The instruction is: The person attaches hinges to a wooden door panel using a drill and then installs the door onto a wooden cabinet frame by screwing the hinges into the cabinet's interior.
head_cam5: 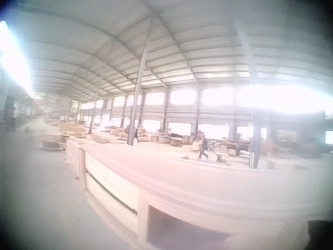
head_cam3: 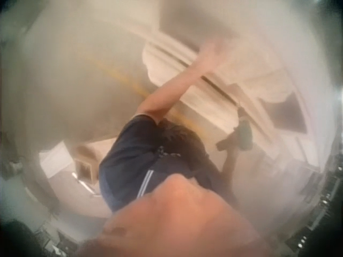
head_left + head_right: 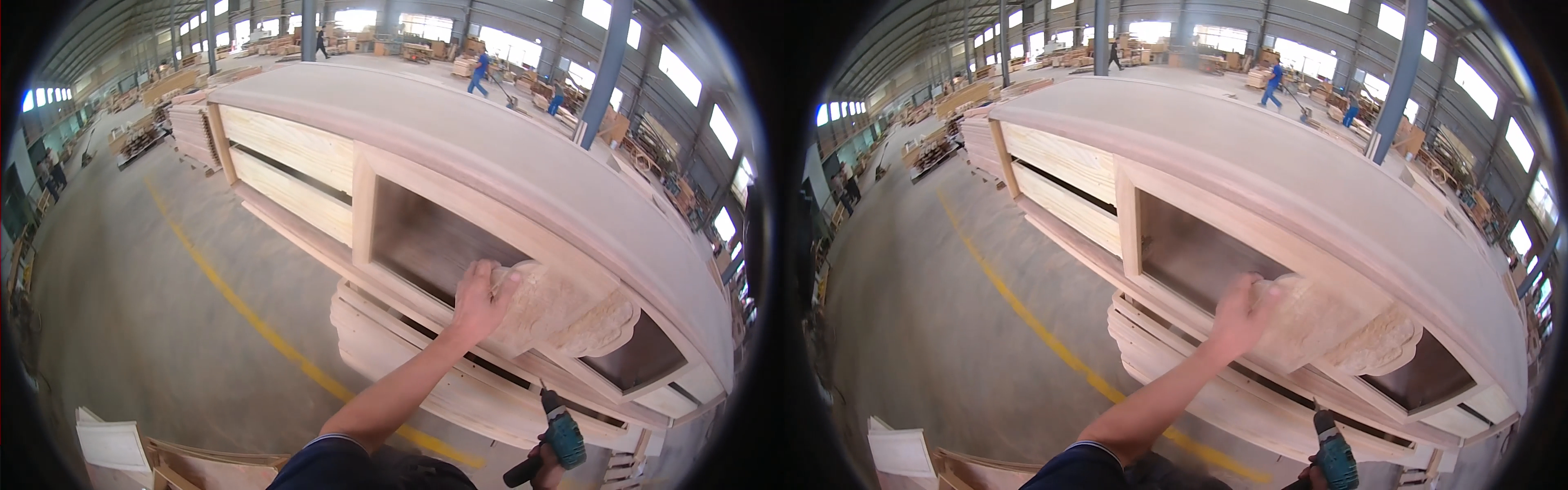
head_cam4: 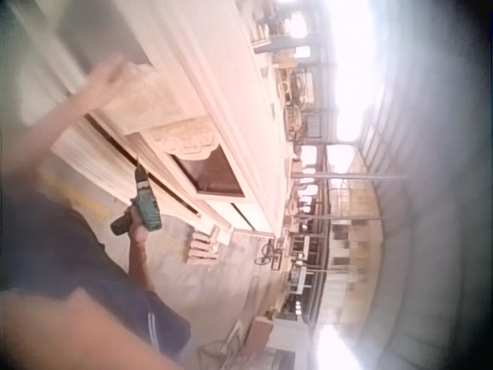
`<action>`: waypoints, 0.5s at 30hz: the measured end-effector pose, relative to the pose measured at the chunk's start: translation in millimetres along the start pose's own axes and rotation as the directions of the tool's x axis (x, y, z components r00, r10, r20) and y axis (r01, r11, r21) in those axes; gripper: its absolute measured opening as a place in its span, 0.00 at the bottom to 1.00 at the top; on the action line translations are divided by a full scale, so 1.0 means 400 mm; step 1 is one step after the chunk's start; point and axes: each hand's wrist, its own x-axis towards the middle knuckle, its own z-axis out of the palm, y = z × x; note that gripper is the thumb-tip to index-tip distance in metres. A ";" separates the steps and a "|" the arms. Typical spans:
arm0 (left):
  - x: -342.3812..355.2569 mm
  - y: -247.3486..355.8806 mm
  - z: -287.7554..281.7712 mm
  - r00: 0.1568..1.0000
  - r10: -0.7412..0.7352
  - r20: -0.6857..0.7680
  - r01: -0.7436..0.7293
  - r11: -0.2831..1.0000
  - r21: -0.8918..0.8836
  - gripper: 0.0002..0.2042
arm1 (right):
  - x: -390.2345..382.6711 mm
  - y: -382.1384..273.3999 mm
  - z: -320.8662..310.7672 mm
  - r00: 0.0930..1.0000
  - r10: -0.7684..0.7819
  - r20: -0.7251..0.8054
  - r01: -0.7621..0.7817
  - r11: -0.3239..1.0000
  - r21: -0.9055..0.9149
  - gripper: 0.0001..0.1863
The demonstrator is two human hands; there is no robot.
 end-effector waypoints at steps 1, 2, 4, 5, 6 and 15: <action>-0.007 0.007 -0.007 1.000 -0.007 -0.014 0.008 1.000 0.007 0.22 | 0.004 -0.006 -0.001 0.999 -0.044 -0.027 0.043 0.998 -0.049 0.11; -0.020 0.013 -0.011 1.000 -0.018 -0.023 0.019 1.000 0.012 0.21 | -0.001 -0.018 0.005 0.995 -0.086 -0.058 0.080 0.992 -0.101 0.11; -0.032 0.025 -0.019 0.993 -0.109 0.047 0.112 0.992 -0.052 0.21 | -0.007 -0.033 0.030 0.972 -0.187 -0.146 0.180 0.982 -0.057 0.21; -0.041 0.030 -0.031 0.975 -0.199 0.095 0.208 0.973 -0.102 0.20 | -0.004 -0.044 0.037 0.968 -0.197 -0.158 0.192 0.980 -0.050 0.20; -0.048 0.038 -0.039 0.970 -0.217 0.106 0.227 0.969 -0.095 0.20 | -0.002 -0.058 0.041 0.964 -0.204 -0.172 0.199 0.979 -0.049 0.20; -0.055 0.016 -0.047 0.988 -0.156 -0.013 0.153 0.980 -0.130 0.15 | 0.092 -0.094 0.016 0.970 -0.240 0.050 0.240 0.971 -0.003 0.14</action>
